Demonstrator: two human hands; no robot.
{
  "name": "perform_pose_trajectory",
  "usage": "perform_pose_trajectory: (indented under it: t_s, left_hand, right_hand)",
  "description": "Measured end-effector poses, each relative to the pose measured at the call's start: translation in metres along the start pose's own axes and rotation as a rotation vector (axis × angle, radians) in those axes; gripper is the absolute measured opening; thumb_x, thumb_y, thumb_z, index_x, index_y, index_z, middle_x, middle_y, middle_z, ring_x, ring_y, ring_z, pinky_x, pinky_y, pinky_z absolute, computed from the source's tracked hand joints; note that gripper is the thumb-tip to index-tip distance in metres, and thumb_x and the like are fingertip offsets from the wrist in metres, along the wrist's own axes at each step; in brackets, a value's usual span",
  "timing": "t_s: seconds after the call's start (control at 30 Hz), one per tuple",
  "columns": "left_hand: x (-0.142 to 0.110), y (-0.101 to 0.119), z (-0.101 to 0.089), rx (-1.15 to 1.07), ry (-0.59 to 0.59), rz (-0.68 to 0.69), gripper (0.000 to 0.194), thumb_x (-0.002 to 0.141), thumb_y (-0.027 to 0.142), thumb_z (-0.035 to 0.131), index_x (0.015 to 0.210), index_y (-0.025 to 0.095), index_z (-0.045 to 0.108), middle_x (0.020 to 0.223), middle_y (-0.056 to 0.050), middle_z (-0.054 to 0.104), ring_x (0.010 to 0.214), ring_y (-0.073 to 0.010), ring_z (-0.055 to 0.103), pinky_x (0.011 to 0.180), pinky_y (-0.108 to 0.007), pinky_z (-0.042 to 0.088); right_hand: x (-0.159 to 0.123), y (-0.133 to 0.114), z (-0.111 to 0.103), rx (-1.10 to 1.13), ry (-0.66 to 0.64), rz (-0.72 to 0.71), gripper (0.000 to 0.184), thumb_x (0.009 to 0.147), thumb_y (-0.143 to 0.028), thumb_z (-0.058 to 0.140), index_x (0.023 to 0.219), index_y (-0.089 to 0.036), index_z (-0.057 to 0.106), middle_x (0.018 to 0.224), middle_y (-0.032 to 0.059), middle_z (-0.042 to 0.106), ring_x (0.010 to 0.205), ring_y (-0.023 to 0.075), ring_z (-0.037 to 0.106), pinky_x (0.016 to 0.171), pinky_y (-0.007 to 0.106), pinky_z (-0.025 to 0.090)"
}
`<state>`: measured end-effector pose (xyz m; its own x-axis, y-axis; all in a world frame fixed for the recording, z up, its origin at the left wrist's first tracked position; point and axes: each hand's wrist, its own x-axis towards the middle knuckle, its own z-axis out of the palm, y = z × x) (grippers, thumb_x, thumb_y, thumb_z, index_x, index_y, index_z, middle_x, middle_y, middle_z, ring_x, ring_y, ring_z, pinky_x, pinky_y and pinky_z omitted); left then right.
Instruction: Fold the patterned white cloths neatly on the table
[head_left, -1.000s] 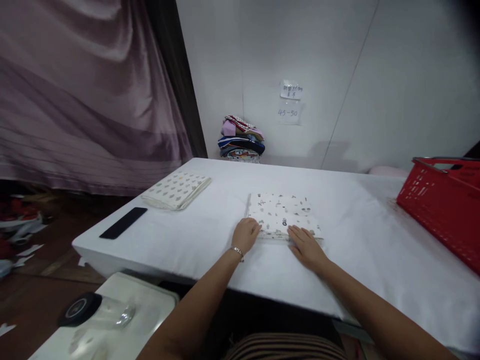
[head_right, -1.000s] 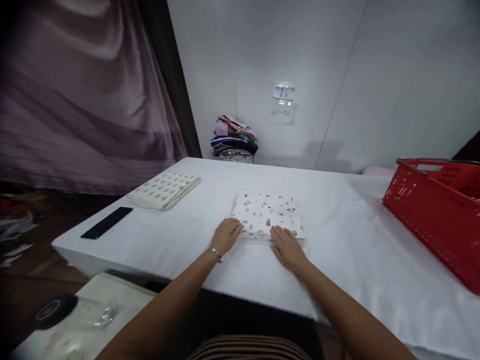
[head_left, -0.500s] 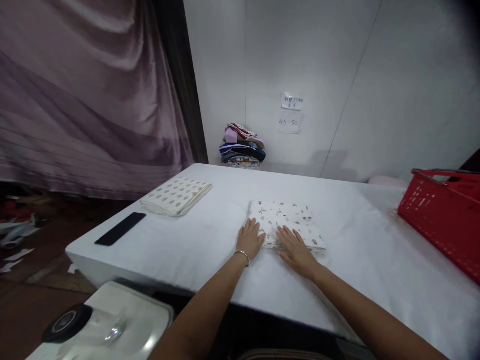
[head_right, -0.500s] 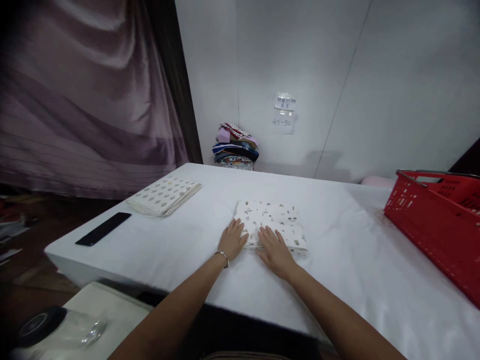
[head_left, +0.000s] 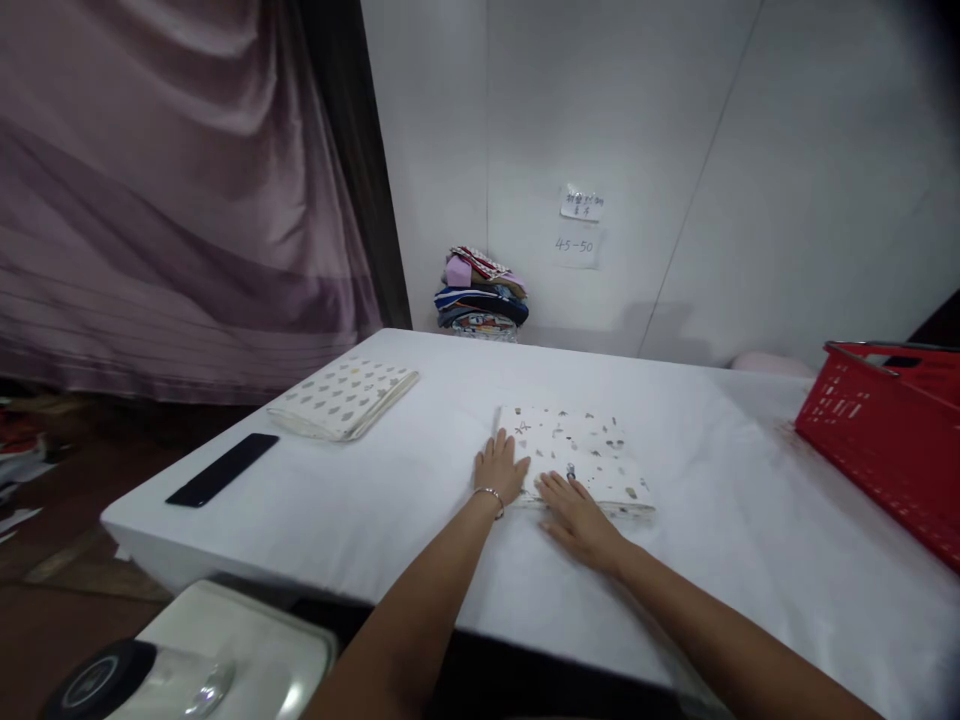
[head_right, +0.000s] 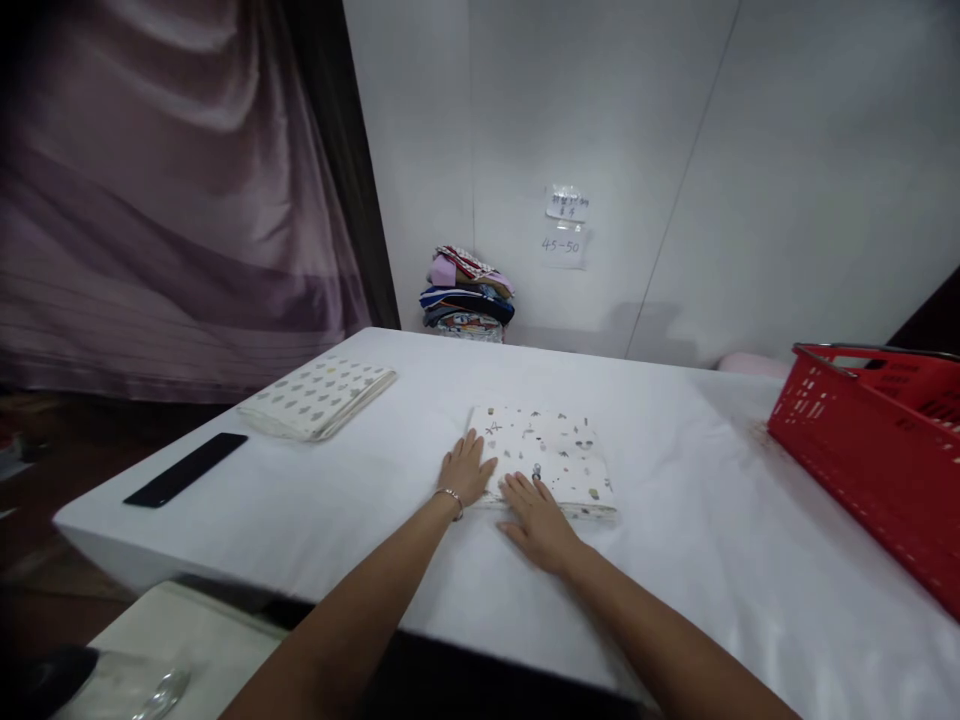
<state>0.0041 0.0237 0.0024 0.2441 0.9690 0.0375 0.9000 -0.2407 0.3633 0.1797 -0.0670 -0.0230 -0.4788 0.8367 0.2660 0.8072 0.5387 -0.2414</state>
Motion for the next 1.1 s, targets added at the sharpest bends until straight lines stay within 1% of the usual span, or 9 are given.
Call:
perform_pose_trajectory:
  t_s: [0.1,0.2,0.27,0.37,0.5,0.6,0.73,0.9,1.1]
  left_hand:
    - [-0.001,-0.004,0.006,0.006,0.018,0.015,0.056,0.088,0.048,0.031,0.138,0.022,0.036,0.153,-0.007,0.019,0.135,-0.0315,0.025,0.106,-0.052,0.025]
    - [-0.001,-0.006,0.007,0.013,0.026,0.015,0.056,0.088,0.048,0.031,0.138,0.023,0.036,0.152,-0.006,0.019,0.134,-0.0314,0.028,0.105,-0.051,0.026]
    - [0.0,-0.006,0.008,0.017,0.025,0.014,0.056,0.088,0.048,0.031,0.138,0.022,0.036,0.152,-0.006,0.019,0.133,-0.031,0.029,0.106,-0.051,0.025]
    - [-0.001,-0.008,0.009,0.029,0.017,0.014,0.058,0.088,0.049,0.029,0.139,0.022,0.033,0.153,-0.005,0.017,0.134,-0.0296,0.028,0.107,-0.049,0.024]
    - [-0.001,-0.005,0.003,0.052,-0.071,-0.025,0.061,0.087,0.053,0.025,0.142,0.024,0.029,0.154,-0.002,0.01,0.137,-0.028,0.02,0.11,-0.048,0.02]
    - [0.013,0.006,-0.011,0.069,-0.152,-0.082,0.07,0.084,0.062,0.023,0.142,0.023,0.028,0.154,-0.003,0.01,0.14,-0.0283,0.008,0.111,-0.052,0.014]
    - [0.045,0.018,-0.022,0.063,-0.05,-0.036,0.077,0.082,0.068,0.017,0.142,0.02,0.027,0.155,-0.004,0.006,0.141,-0.0252,0.0,0.113,-0.05,0.006]
    - [0.065,0.005,-0.008,0.013,-0.148,-0.1,0.074,0.083,0.064,0.02,0.145,0.023,0.019,0.155,-0.001,-0.001,0.14,-0.0269,0.012,0.112,-0.048,0.014]
    - [0.063,-0.003,-0.001,0.01,-0.134,-0.066,0.073,0.084,0.062,0.02,0.145,0.023,0.018,0.155,-0.002,-0.001,0.14,-0.0255,0.014,0.111,-0.046,0.016]
  right_hand:
    - [0.014,0.03,-0.019,0.033,0.057,0.122,0.058,0.094,-0.047,0.033,0.145,-0.023,0.023,0.149,0.0076,0.025,0.138,0.0222,0.018,0.11,0.047,0.023]
    - [0.03,0.077,-0.033,-0.042,0.109,0.348,0.057,0.092,-0.048,0.035,0.141,-0.018,0.033,0.148,0.0128,0.027,0.138,0.0269,0.017,0.108,0.051,0.022]
    - [0.036,0.108,-0.033,-0.091,0.098,0.505,0.057,0.091,-0.048,0.037,0.137,-0.014,0.038,0.146,0.0172,0.03,0.136,0.0313,0.021,0.105,0.055,0.025]
    - [0.034,0.138,-0.021,-0.122,0.071,0.568,0.059,0.091,-0.048,0.034,0.134,-0.009,0.04,0.145,0.0212,0.03,0.135,0.0343,0.024,0.1,0.056,0.031]
    - [0.028,0.145,-0.008,-0.157,0.043,0.559,0.062,0.091,-0.05,0.03,0.136,-0.007,0.036,0.147,0.0194,0.026,0.137,0.0304,0.018,0.104,0.048,0.03]
    - [0.028,0.143,-0.008,-0.172,-0.001,0.565,0.066,0.09,-0.05,0.029,0.137,-0.005,0.034,0.148,0.0188,0.024,0.138,0.0291,0.013,0.108,0.043,0.025]
    - [0.029,0.143,-0.011,-0.167,-0.006,0.562,0.068,0.09,-0.05,0.028,0.138,-0.001,0.033,0.148,0.0198,0.022,0.138,0.0297,0.013,0.11,0.042,0.022]
    - [0.028,0.143,-0.009,-0.12,-0.002,0.565,0.067,0.09,-0.05,0.029,0.138,-0.003,0.033,0.149,0.0173,0.023,0.139,0.0276,0.011,0.112,0.041,0.019]
    - [0.036,0.152,-0.016,0.129,0.088,0.643,0.062,0.087,-0.049,0.04,0.134,-0.01,0.042,0.148,0.0137,0.027,0.138,0.0272,0.017,0.11,0.042,0.022]
